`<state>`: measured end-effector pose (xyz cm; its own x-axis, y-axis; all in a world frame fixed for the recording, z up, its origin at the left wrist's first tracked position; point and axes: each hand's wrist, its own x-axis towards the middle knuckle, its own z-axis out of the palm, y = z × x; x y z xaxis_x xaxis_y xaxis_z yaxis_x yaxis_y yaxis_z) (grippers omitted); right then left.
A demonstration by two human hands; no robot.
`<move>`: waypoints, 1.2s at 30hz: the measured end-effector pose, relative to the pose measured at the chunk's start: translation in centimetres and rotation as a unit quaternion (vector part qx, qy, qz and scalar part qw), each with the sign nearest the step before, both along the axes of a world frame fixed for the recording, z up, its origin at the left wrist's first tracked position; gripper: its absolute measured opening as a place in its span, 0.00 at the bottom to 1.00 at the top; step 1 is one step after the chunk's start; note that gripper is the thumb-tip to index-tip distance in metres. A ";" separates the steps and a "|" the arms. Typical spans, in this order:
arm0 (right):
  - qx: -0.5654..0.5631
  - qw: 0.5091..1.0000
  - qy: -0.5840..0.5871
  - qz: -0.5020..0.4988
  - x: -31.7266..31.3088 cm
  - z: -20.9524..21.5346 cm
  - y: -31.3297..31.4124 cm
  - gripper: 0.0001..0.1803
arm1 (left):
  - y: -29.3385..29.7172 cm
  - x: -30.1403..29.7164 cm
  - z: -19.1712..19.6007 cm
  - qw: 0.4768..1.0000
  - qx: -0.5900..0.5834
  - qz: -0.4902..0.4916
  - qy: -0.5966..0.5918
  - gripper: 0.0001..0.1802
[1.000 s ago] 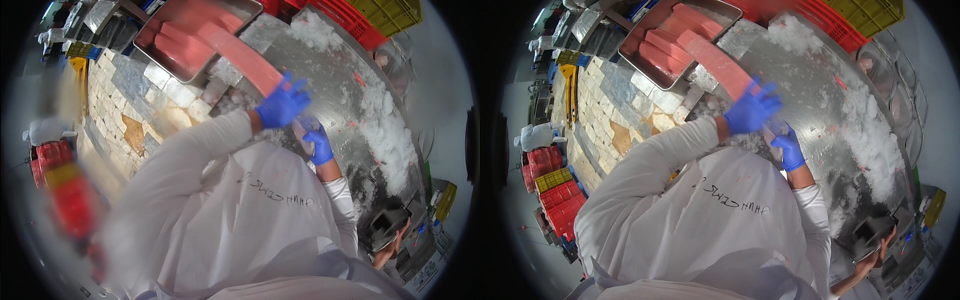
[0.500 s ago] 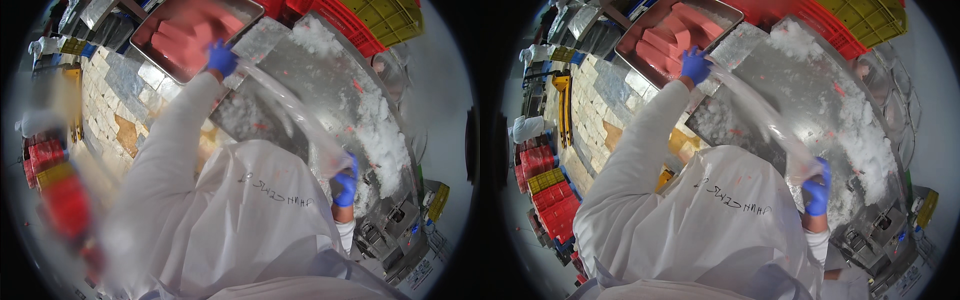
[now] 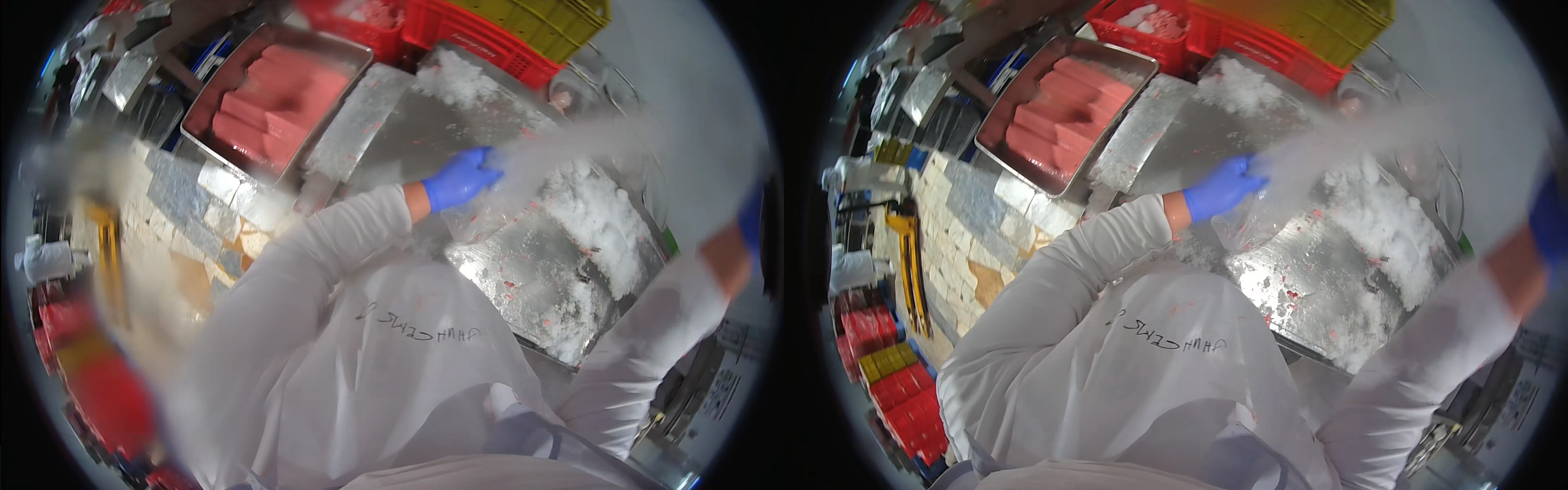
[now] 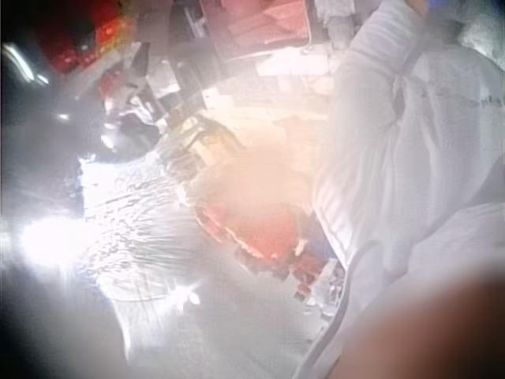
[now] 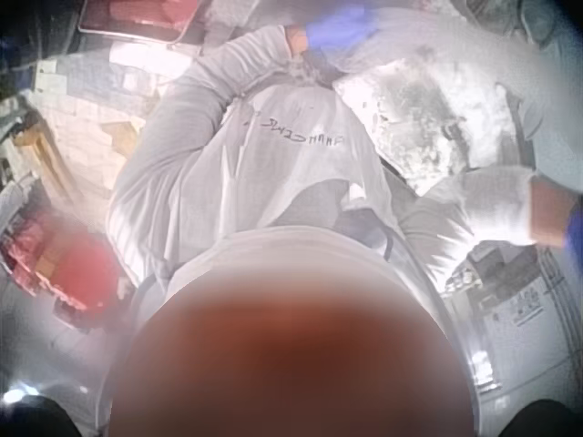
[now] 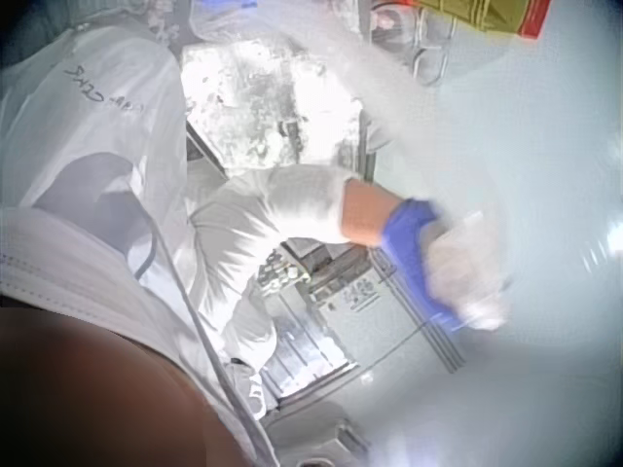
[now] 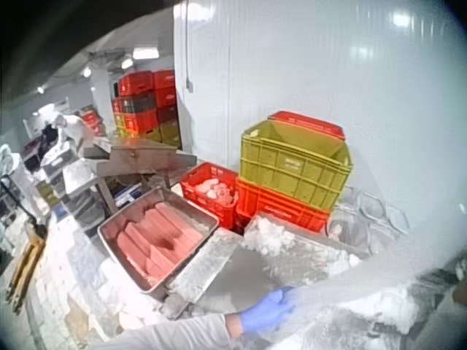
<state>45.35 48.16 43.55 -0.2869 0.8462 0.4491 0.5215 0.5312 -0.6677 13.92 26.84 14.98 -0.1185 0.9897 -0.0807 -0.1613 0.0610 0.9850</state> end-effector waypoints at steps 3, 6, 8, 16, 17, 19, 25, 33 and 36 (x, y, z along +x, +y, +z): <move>-0.116 0.987 -0.109 0.036 -9.3 -4.1 5.0 0.35 | 1.9 0.4 2.0 0.998 -0.038 0.043 0.034 0.20; -0.323 0.938 -0.057 0.113 -15.7 -14.6 1.1 0.38 | 1.2 2.0 2.3 0.992 -0.087 -0.015 0.094 0.21; -0.431 0.880 0.087 0.182 -17.7 -23.2 -4.2 0.37 | -0.4 3.3 -2.3 0.988 -0.081 -0.067 0.110 0.20; -0.282 0.819 -0.451 0.216 -11.9 -33.3 -18.3 0.30 | -7.6 2.4 -6.1 0.801 0.228 0.018 0.553 0.17; -0.268 0.841 -0.406 0.239 -11.7 -32.8 -19.8 0.29 | -7.4 2.0 -8.9 0.790 0.200 -0.042 0.578 0.17; -0.240 0.878 -0.313 0.273 -10.3 -32.0 -22.1 0.26 | -6.8 -0.3 -11.2 0.761 0.086 -0.152 0.624 0.12; -0.221 0.872 -0.384 0.210 -1.9 -30.0 -21.6 0.21 | -9.5 -10.7 -11.7 0.678 0.031 -0.052 0.732 0.08; -0.054 0.936 -0.288 0.194 -6.9 -30.3 -23.7 0.29 | -8.2 0.1 -3.5 0.736 0.130 -0.135 0.650 0.09; -0.190 0.917 -0.303 0.174 -7.7 -29.8 -24.0 0.23 | -7.6 0.1 -1.1 0.679 0.209 -0.086 0.699 0.07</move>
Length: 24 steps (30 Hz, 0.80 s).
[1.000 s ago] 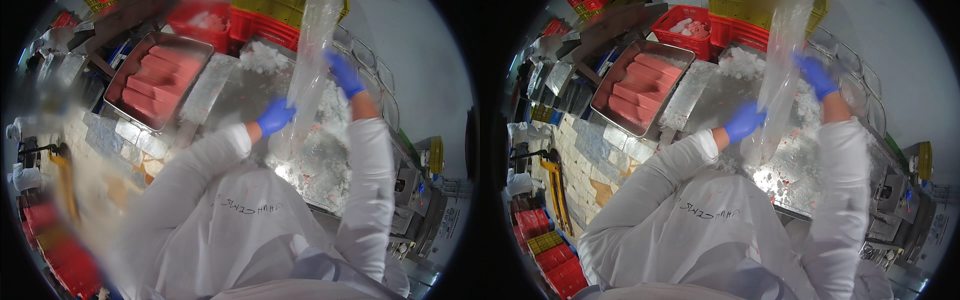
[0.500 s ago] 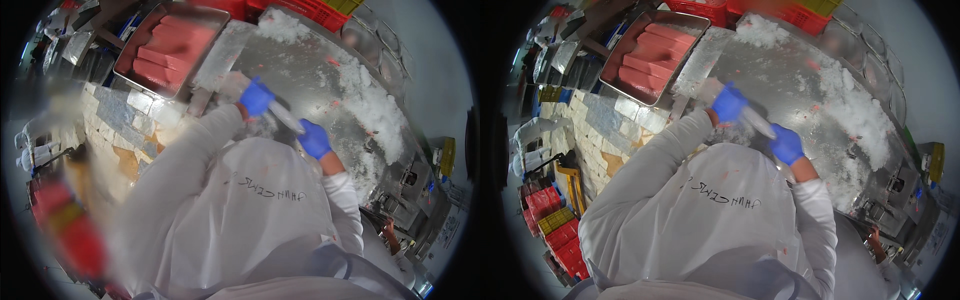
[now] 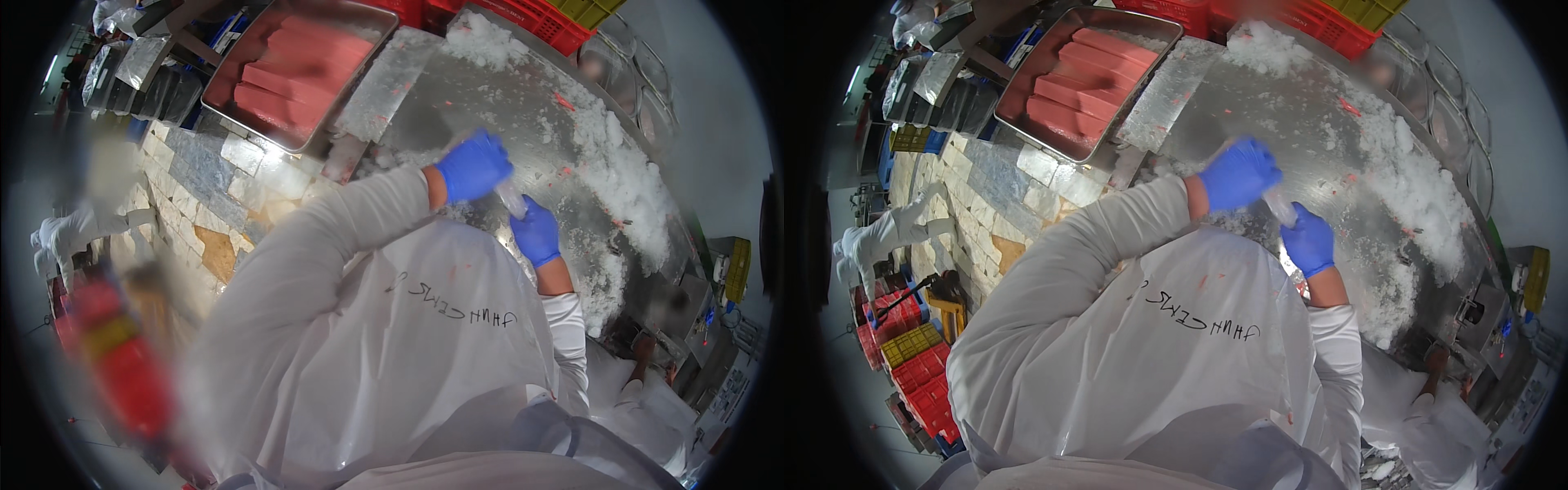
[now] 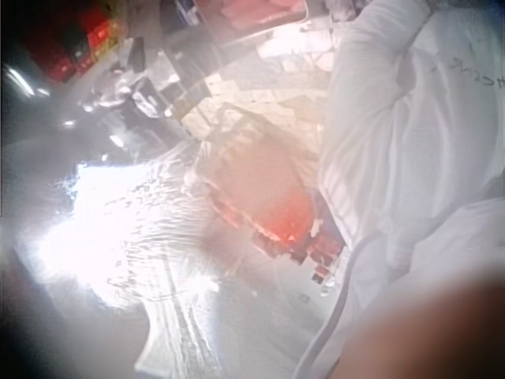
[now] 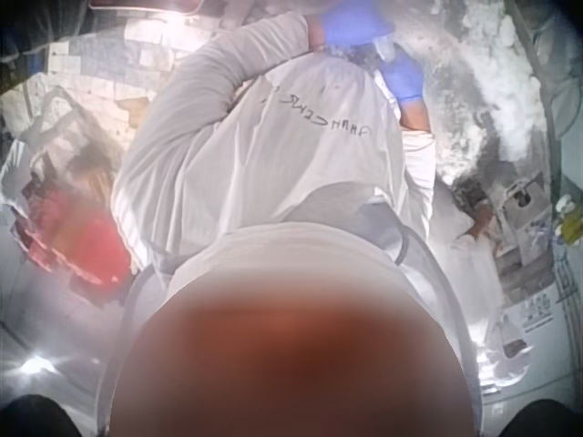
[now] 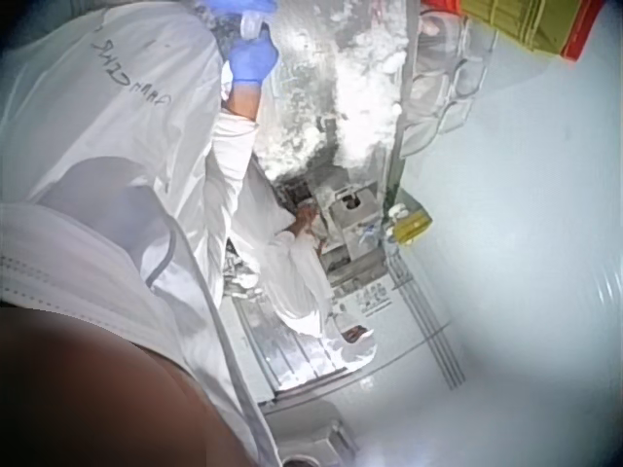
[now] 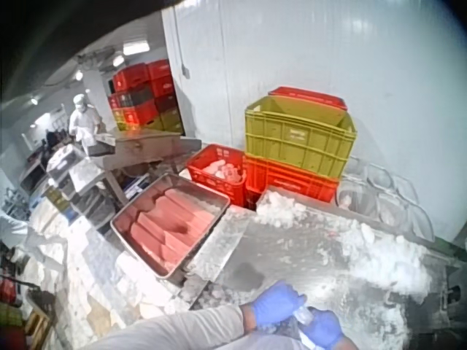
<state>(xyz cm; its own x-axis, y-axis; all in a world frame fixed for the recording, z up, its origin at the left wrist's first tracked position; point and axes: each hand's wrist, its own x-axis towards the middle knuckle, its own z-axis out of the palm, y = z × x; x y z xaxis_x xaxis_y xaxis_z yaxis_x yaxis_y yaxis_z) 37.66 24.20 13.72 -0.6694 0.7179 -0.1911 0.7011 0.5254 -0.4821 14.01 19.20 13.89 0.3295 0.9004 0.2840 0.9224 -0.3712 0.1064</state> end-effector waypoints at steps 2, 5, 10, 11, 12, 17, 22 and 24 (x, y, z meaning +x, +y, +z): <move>0.082 0.997 0.006 0.011 1.6 0.5 0.9 0.18 | 0.7 -3.9 -0.4 0.995 0.081 0.041 0.030 0.07; 0.172 0.984 0.004 0.046 2.4 2.4 2.0 0.16 | -0.3 -5.0 -2.5 0.998 0.053 0.045 0.012 0.04; 0.243 0.969 -0.006 -0.043 7.4 2.1 5.8 0.09 | -4.1 -3.4 5.6 0.802 -0.448 -0.078 -0.388 0.12; 0.241 0.968 -0.050 -0.050 8.9 1.1 6.6 0.09 | -4.7 -3.3 8.5 0.702 -0.514 -0.098 -0.482 0.14; 0.237 0.965 -0.094 -0.057 10.6 -0.5 7.2 0.10 | -4.8 -3.2 9.9 0.700 -0.443 -0.113 -0.548 0.13; 0.097 0.987 -0.123 -0.036 10.7 -7.2 2.1 0.18 | -4.1 -2.6 12.9 0.632 -0.054 -0.114 -0.764 0.08; 0.183 0.975 0.097 0.076 6.0 0.7 -0.5 0.15 | -0.2 -10.6 5.5 0.949 0.118 0.133 -0.261 0.12; 0.249 0.959 0.106 0.078 5.5 6.0 1.8 0.16 | -1.5 -11.0 3.0 0.960 -0.230 0.157 0.016 0.18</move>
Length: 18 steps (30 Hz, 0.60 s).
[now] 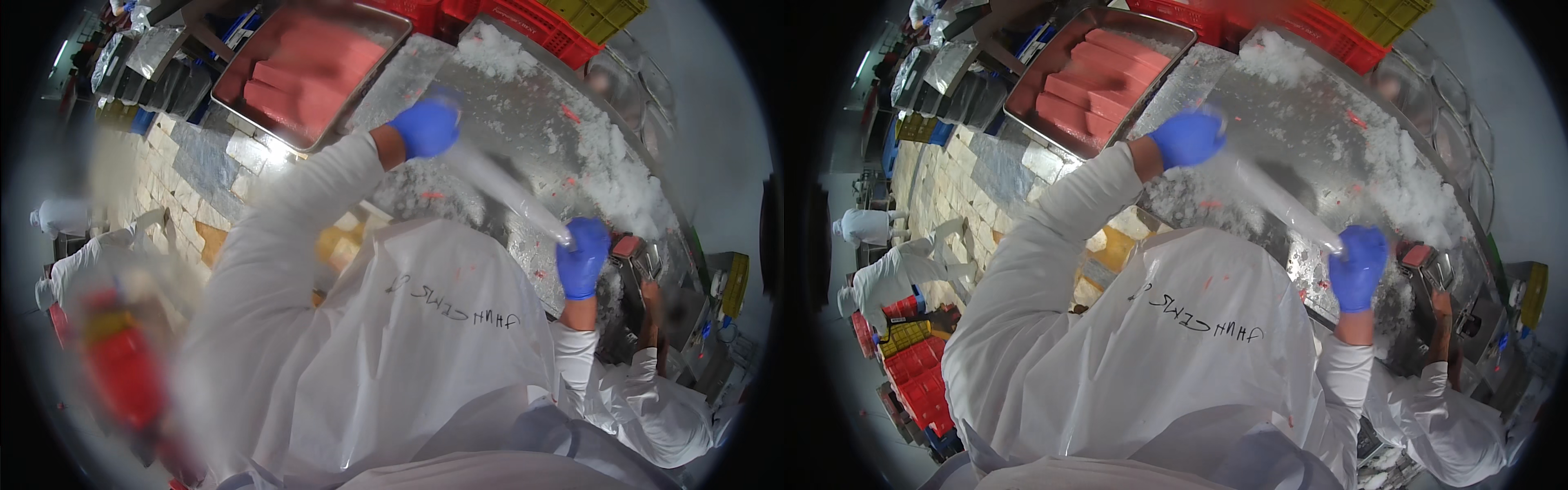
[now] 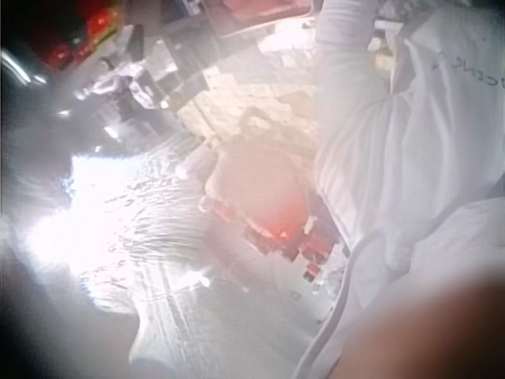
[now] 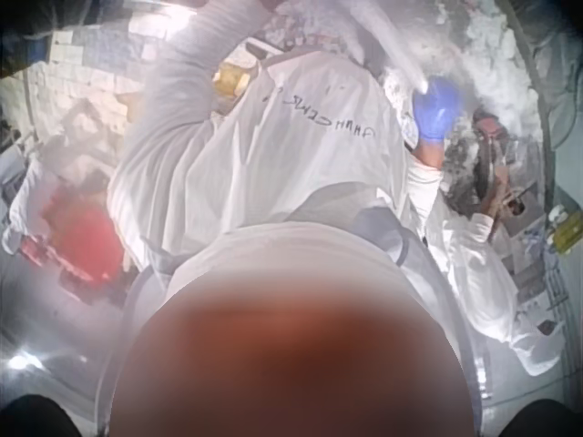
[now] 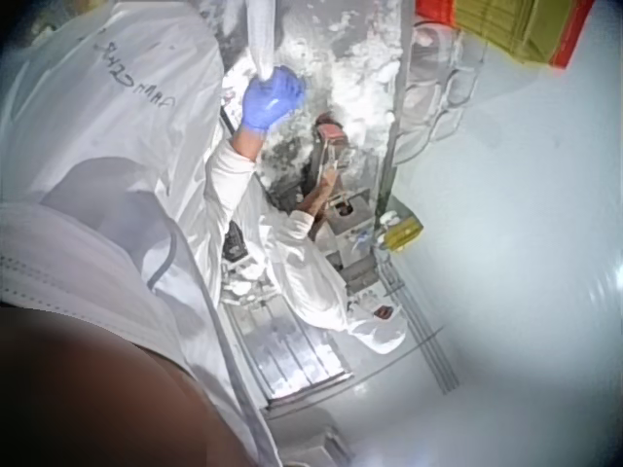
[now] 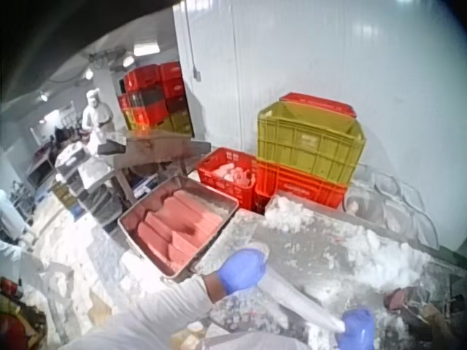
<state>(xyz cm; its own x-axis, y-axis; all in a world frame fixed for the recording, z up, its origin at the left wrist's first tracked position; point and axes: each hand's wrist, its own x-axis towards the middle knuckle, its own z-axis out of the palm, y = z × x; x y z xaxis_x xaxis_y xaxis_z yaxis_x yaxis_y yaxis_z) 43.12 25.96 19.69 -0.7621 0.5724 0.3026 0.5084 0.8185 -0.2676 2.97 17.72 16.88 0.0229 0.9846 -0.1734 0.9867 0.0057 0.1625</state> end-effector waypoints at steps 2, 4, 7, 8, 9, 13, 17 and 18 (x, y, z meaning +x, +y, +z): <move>0.019 0.999 0.010 -0.034 -0.1 1.0 1.5 0.17 | -2.7 1.6 0.5 0.966 -0.055 -0.104 -0.228 0.22; -0.006 0.995 0.015 -0.095 0.0 -0.3 2.7 0.17 | -3.7 3.4 3.6 0.805 -0.244 -0.088 -0.533 0.25; -0.290 0.949 0.050 -0.112 0.0 -7.1 0.9 0.20 | -4.4 5.6 4.4 0.876 0.160 -0.101 -0.444 0.31; -0.403 0.906 0.048 -0.120 -1.0 -7.4 -0.2 0.22 | -4.1 6.0 3.9 0.878 0.275 -0.111 -0.376 0.32; -0.398 0.913 0.073 -0.047 -1.6 -7.0 -1.0 0.25 | -3.7 6.3 3.5 0.868 0.388 -0.101 -0.292 0.32; -0.588 0.768 0.244 0.073 -4.4 -0.1 -2.8 0.36 | -0.6 7.3 0.8 0.920 0.229 -0.097 -0.303 0.34; -0.724 0.509 0.465 0.016 -5.9 -2.3 -2.0 0.48 | 0.5 10.7 -2.1 0.926 0.044 0.033 -0.375 0.45; -0.725 0.427 0.541 -0.007 -5.5 -4.7 -1.6 0.50 | 0.8 11.4 -2.0 0.896 0.035 0.054 -0.440 0.46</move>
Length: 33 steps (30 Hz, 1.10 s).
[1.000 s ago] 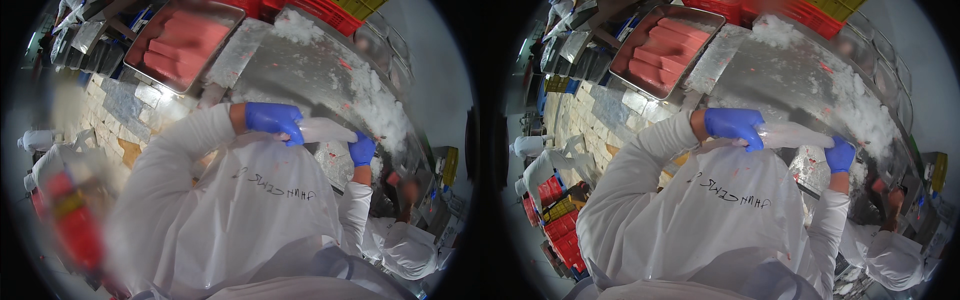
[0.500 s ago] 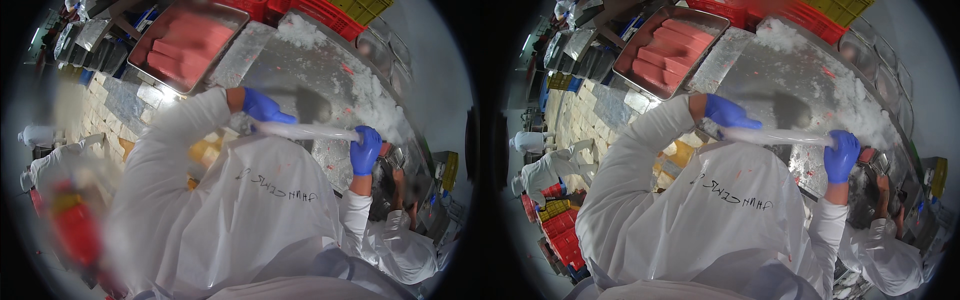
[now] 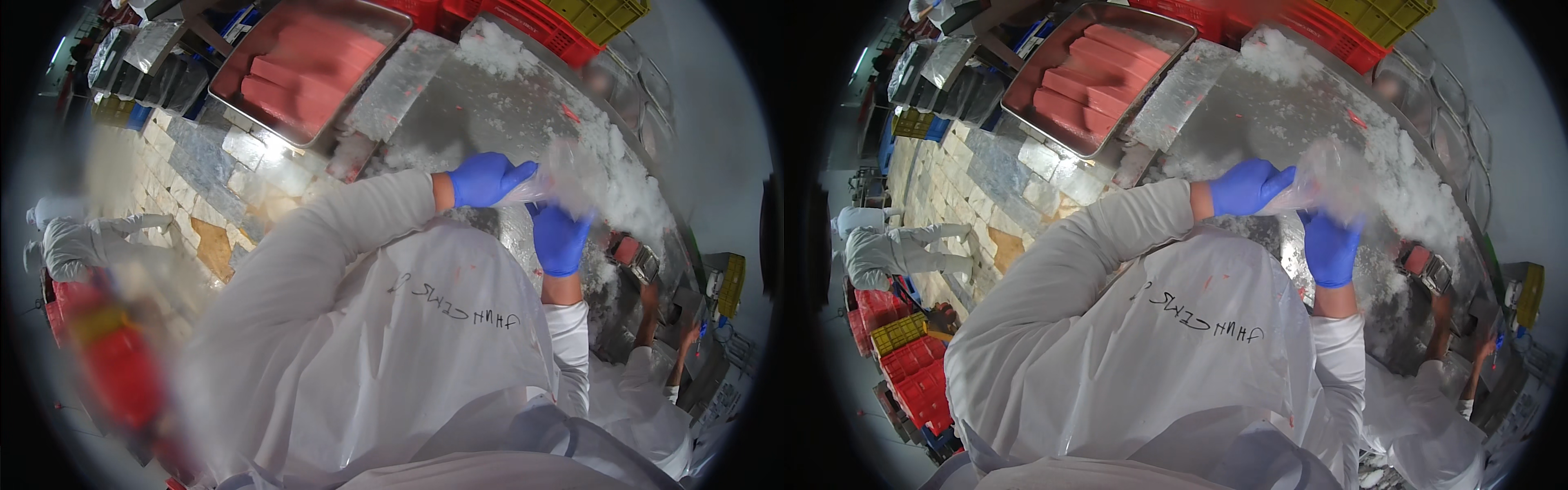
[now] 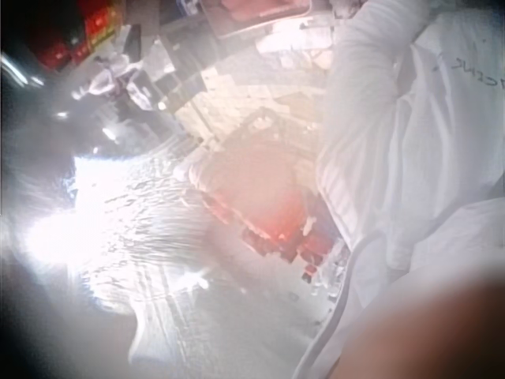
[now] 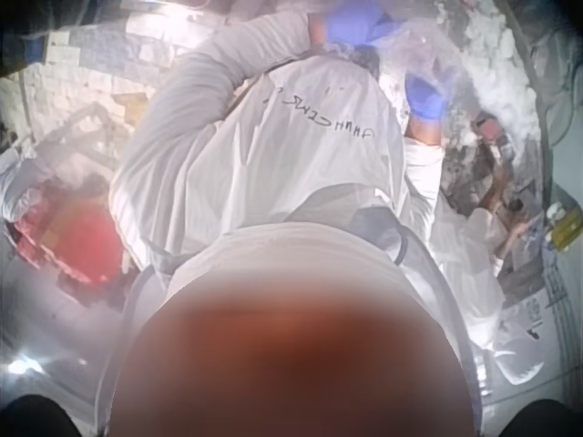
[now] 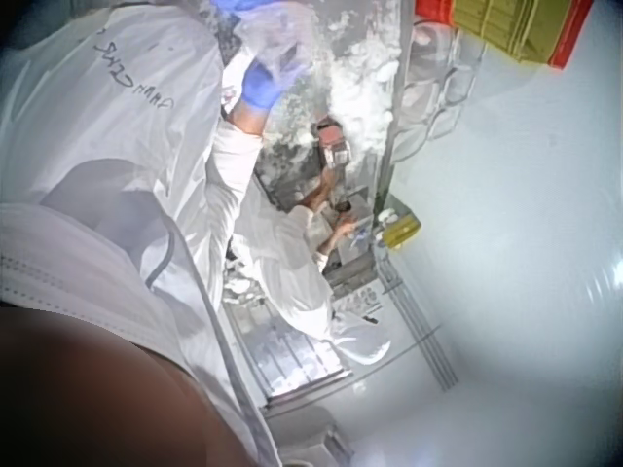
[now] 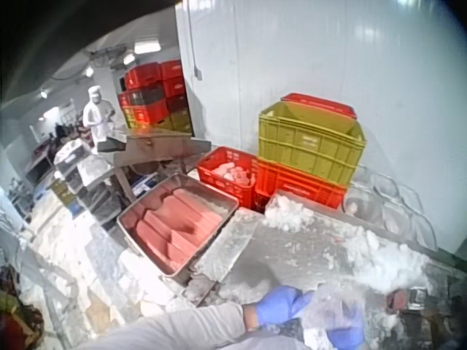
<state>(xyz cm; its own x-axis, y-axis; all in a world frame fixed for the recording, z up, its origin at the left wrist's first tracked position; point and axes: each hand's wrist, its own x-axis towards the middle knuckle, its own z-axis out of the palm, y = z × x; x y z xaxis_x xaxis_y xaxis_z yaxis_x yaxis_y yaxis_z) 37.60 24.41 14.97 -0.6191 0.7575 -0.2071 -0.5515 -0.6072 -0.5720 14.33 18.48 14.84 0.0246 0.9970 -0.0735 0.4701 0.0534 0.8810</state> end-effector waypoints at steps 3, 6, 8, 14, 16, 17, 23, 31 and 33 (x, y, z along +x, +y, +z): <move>0.191 0.969 -0.114 0.104 -0.9 -0.2 -1.0 0.51 | 0.6 1.3 -0.8 0.976 -0.078 0.033 -0.202 0.46; 0.309 0.918 -0.231 0.093 -2.0 0.0 -2.4 0.54 | 0.3 2.1 0.2 0.936 -0.151 -0.016 -0.318 0.44; 0.337 0.898 -0.272 0.076 -2.0 0.0 -2.7 0.55 | 0.2 1.2 2.0 0.953 -0.166 -0.111 -0.229 0.37; 0.422 0.720 -0.547 0.073 0.0 -2.0 -0.9 0.26 | -0.8 1.4 0.2 0.984 0.140 -0.072 0.086 0.28; 0.500 0.686 -0.528 0.008 -0.3 -1.3 -1.5 0.23 | -0.8 1.0 -0.7 0.970 0.211 -0.013 0.116 0.27; 0.489 0.711 -0.505 0.004 -0.5 -1.0 -1.5 0.23 | -0.5 0.7 -0.8 0.976 0.192 -0.014 0.099 0.26; 0.304 0.877 -0.358 0.103 0.6 0.9 -2.3 0.24 | 0.9 0.1 -1.3 0.994 0.094 -0.060 0.006 0.27; 0.121 0.975 -0.103 0.155 2.1 3.6 -1.7 0.33 | 1.0 1.2 0.6 0.932 -0.097 -0.187 -0.295 0.30; 0.188 0.965 -0.139 0.117 4.0 0.7 -0.9 0.34 | 0.9 0.9 2.2 0.893 -0.157 -0.255 -0.335 0.28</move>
<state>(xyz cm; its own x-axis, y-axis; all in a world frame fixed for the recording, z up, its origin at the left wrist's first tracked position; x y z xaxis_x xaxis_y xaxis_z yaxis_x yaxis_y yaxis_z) 41.62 23.54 15.70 -0.7423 0.6578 -0.1276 -0.2172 -0.4164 -0.8829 15.27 19.35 16.99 0.6137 0.7759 -0.1461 -0.1229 0.2767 0.9531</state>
